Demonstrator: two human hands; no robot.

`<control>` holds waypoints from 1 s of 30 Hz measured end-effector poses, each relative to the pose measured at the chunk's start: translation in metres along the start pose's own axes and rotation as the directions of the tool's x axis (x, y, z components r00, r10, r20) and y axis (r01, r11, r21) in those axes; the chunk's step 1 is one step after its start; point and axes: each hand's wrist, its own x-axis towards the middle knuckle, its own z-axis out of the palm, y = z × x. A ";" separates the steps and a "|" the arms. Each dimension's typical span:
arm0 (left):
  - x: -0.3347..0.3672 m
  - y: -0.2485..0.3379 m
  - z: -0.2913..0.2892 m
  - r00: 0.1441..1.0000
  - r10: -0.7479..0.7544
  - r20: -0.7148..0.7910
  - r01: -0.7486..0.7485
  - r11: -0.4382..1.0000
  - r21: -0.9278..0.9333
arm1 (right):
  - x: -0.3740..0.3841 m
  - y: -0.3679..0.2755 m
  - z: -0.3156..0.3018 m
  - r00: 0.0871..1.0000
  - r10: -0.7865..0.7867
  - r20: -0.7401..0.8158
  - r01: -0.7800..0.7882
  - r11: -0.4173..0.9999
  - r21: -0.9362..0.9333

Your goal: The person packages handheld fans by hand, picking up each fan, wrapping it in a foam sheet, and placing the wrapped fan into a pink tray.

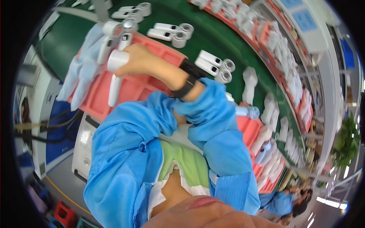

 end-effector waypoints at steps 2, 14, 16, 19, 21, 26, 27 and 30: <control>0.000 -0.004 0.003 0.999 -0.018 -0.044 0.015 0.997 -0.073 | -0.074 -0.018 -0.055 0.982 -0.108 -0.156 0.103 0.994 -0.040; 0.087 0.042 -0.081 0.619 -0.287 0.731 0.364 0.930 0.057 | -0.397 0.000 -0.166 0.419 0.283 -0.863 -0.229 0.952 0.201; 0.094 0.053 -0.091 0.665 -0.278 0.693 0.409 0.912 -0.027 | -0.405 0.011 -0.163 0.450 0.289 -0.845 -0.199 0.955 0.220; 0.107 0.074 -0.113 0.698 -0.288 0.656 0.432 0.899 -0.065 | -0.405 0.015 -0.156 0.517 0.283 -0.808 -0.145 0.959 0.243; 0.117 0.087 -0.124 0.731 -0.323 0.601 0.448 0.892 -0.065 | -0.401 0.011 -0.155 0.502 0.257 -0.826 -0.121 0.966 0.227; 0.128 0.116 -0.141 0.772 -0.377 0.511 0.482 0.872 -0.086 | -0.388 0.007 -0.146 0.511 0.184 -0.839 -0.001 0.977 0.214; 0.128 0.124 -0.144 0.763 -0.421 0.490 0.529 0.843 -0.099 | -0.381 0.007 -0.144 0.517 0.180 -0.837 0.006 0.977 0.214; 0.126 0.136 -0.144 0.739 -0.504 0.446 0.612 0.780 -0.133 | -0.357 0.005 -0.136 0.511 0.170 -0.843 0.077 0.967 0.242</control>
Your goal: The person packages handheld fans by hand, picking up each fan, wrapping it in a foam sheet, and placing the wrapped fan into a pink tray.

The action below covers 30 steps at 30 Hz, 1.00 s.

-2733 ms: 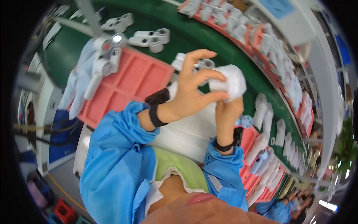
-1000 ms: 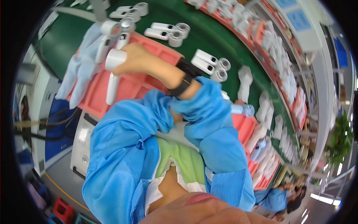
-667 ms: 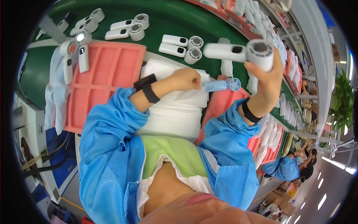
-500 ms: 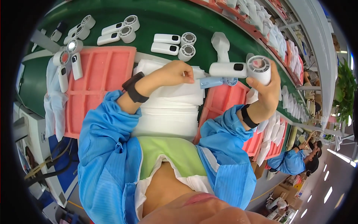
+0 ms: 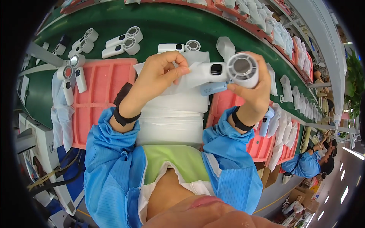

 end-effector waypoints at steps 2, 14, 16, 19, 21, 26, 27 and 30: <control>-0.002 -0.005 0.008 0.983 0.137 -0.121 -0.152 0.980 -0.126 | 0.007 0.006 0.013 0.996 -0.077 0.049 0.080 0.994 -0.071; 0.007 -0.016 -0.006 0.973 0.110 -0.203 -0.224 0.676 -0.702 | 0.019 0.034 0.079 0.928 -0.339 0.155 0.365 0.737 -0.569; 0.010 -0.018 -0.011 0.976 0.111 -0.188 -0.214 0.664 -0.717 | 0.019 0.039 0.081 0.900 -0.389 0.197 0.427 0.701 -0.571; 0.012 -0.019 -0.017 0.960 0.127 -0.249 -0.231 0.864 -0.447 | 0.019 0.033 0.080 0.906 -0.416 0.083 0.382 0.715 -0.586; 0.010 -0.014 -0.017 0.976 0.114 -0.186 -0.167 0.939 -0.300 | 0.020 0.032 0.079 0.904 -0.427 0.027 0.360 0.724 -0.589; 0.014 -0.021 -0.016 0.955 0.188 -0.229 -0.163 0.979 0.121 | 0.021 0.039 0.079 0.882 -0.470 0.024 0.371 0.662 -0.651; 0.015 -0.021 -0.015 0.919 0.257 -0.300 -0.210 0.961 0.178 | 0.022 0.042 0.080 0.880 -0.472 0.057 0.387 0.640 -0.664; 0.011 -0.010 -0.006 0.900 0.197 -0.390 -0.258 0.960 -0.111 | 0.024 0.050 0.090 0.895 -0.436 0.095 0.384 0.644 -0.661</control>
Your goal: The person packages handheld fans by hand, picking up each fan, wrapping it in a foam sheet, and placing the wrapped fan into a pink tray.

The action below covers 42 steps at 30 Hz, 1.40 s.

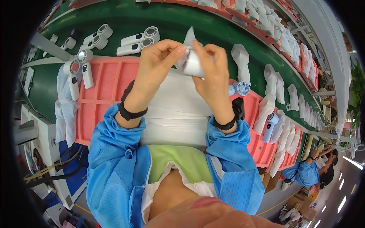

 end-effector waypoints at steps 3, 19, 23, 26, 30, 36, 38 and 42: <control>-0.013 0.002 0.014 0.992 0.112 -0.060 -0.108 0.992 0.057 | -0.003 -0.001 0.009 0.996 0.054 0.071 -0.058 0.997 0.045; -0.006 -0.001 0.022 0.912 0.381 0.151 -0.405 0.776 0.484 | -0.006 0.004 -0.005 0.892 0.426 0.154 -0.434 0.706 0.560; 0.004 0.015 -0.004 0.858 0.453 0.241 -0.489 0.865 0.116 | 0.001 0.012 -0.020 0.994 0.099 0.053 -0.112 0.849 0.516; 0.007 0.020 -0.009 0.766 0.530 0.364 -0.469 0.848 -0.247 | -0.010 0.028 -0.013 0.946 -0.107 0.305 -0.073 0.848 0.524; -0.004 0.005 -0.003 0.891 0.365 -0.269 -0.384 0.923 -0.018 | -0.008 0.026 -0.010 0.975 0.213 0.059 -0.217 0.972 0.093; -0.005 0.007 0.003 0.723 0.688 -0.068 -0.626 0.693 0.358 | -0.005 -0.005 -0.003 0.988 0.149 0.034 -0.148 0.988 -0.034; -0.005 0.011 -0.003 0.693 0.720 -0.038 -0.645 0.643 0.414 | -0.005 -0.009 -0.003 0.986 0.158 0.057 -0.157 0.987 -0.025; 0.000 0.016 -0.014 0.746 0.664 -0.039 -0.590 0.687 0.424 | -0.011 0.010 -0.014 0.984 0.171 0.045 -0.177 0.954 0.242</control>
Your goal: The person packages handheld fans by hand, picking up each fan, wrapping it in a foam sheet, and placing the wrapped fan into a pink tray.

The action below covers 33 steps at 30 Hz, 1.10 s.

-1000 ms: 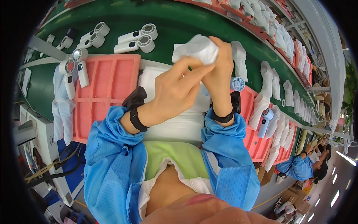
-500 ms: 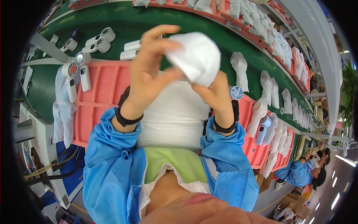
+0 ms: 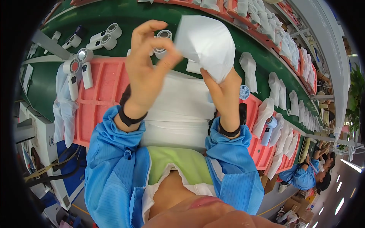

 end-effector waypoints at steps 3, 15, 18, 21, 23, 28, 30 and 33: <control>0.005 -0.020 0.000 0.829 -0.558 -0.004 0.456 0.681 -0.573 | 0.007 -0.013 -0.034 0.926 0.265 0.269 -0.317 0.932 0.174; -0.111 -0.029 0.089 0.676 -0.277 0.683 0.187 0.961 0.204 | 0.011 0.215 -0.055 0.856 0.516 0.018 -0.213 0.385 -0.898; -0.120 -0.031 0.088 0.630 -0.262 0.731 0.127 0.964 0.236 | 0.020 0.203 -0.055 0.875 0.434 0.216 -0.202 0.732 -0.651; -0.127 -0.031 0.092 0.661 -0.260 0.704 0.111 0.962 0.250 | 0.031 0.189 -0.042 0.797 0.471 0.377 -0.300 0.852 -0.430; -0.128 -0.032 0.097 0.677 -0.243 0.694 0.092 0.964 0.248 | 0.044 0.191 -0.038 0.593 0.613 0.522 -0.491 0.789 -0.369; -0.136 -0.039 0.101 0.682 -0.260 0.683 0.124 0.962 0.243 | 0.053 0.181 -0.037 0.729 0.527 0.437 -0.253 0.800 -0.544; -0.133 -0.041 0.095 0.649 -0.288 0.704 0.163 0.957 0.241 | 0.058 0.144 -0.047 0.889 0.406 0.210 -0.257 0.825 -0.503; -0.113 -0.042 0.084 0.556 -0.400 0.728 0.379 0.902 0.205 | 0.056 0.084 -0.080 0.953 0.300 -0.052 -0.302 0.910 -0.283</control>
